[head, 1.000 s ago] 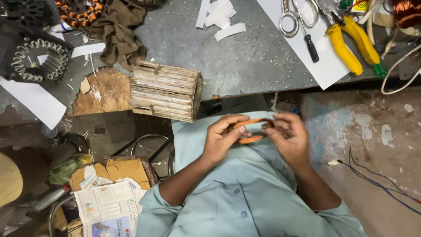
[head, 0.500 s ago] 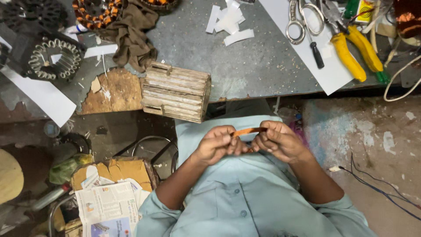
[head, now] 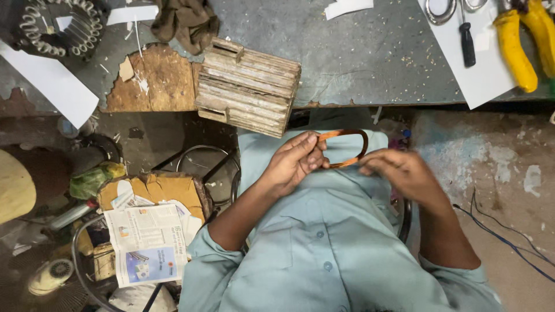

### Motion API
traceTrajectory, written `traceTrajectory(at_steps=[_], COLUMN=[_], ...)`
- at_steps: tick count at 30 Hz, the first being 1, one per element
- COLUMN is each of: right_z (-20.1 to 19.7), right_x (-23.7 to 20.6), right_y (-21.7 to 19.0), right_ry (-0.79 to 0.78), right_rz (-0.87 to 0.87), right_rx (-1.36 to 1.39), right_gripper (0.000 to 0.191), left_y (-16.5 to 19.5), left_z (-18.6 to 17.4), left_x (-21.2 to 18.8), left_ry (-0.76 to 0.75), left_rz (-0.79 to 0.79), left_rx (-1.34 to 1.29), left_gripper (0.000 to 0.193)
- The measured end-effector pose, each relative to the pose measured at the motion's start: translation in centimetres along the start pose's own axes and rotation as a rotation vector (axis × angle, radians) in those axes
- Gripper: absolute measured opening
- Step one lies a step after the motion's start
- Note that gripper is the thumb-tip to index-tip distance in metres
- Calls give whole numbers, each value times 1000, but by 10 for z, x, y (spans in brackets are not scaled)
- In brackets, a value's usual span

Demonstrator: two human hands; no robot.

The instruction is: The person inserts small white insulating pieces into slots on a laminated stator core and wraps copper wire around the core. The person repeatedly places insulators and adjusts the wire while holding the core with both hands.

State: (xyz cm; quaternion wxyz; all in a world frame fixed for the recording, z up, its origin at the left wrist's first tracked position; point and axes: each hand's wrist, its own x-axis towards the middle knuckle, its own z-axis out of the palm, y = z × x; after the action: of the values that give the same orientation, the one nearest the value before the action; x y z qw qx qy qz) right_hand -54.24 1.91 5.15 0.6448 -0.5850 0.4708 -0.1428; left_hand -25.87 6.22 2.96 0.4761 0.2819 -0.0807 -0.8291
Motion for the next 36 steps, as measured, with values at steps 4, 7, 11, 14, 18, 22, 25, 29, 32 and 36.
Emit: traceTrajectory(at_steps=[4, 7, 11, 14, 18, 22, 25, 29, 32, 36], right_z=[-29, -46, -60, -50, -10, -5, -5, -13, -17, -19], right_x=[-15, -19, -39, -49, -37, -4, 9, 8, 5, 0], right_y=[12, 13, -16, -48, -75, -90, -92, -89, -87, -94], right_ry=[225, 485, 894, 702, 18, -239, -275, -361, -401, -443], right_rz=[-133, -103, 82, -232, -477, -451, -560, -716, -697, -775], right_rx=[-64, -362, -994, -994, -963, -1189, -1212, -1214, -1341, -1381], right_gripper=[21, 20, 24, 29, 58, 83, 52, 45, 49, 55], left_y=[2, 2, 2, 0, -6, -5, 0, 15, 43, 70], left_z=[-2, -3, -5, -3, 2, -3, -6, 11, 28, 57], left_x=[-2, -5, -8, -7, -5, -12, -17, -23, -49, -59], left_ry=[15, 32, 39, 52, 7, -14, -33, -44, -245, -422], left_rz=[-19, -31, -30, -21, -60, -88, -114, -121, 509, 805], left_rx=[4, 23, 55, 73, 93, -8, -96, -42, 954, 2015], left_gripper=[29, 29, 29, 30, 29, 27, 27, 33, 84, 41])
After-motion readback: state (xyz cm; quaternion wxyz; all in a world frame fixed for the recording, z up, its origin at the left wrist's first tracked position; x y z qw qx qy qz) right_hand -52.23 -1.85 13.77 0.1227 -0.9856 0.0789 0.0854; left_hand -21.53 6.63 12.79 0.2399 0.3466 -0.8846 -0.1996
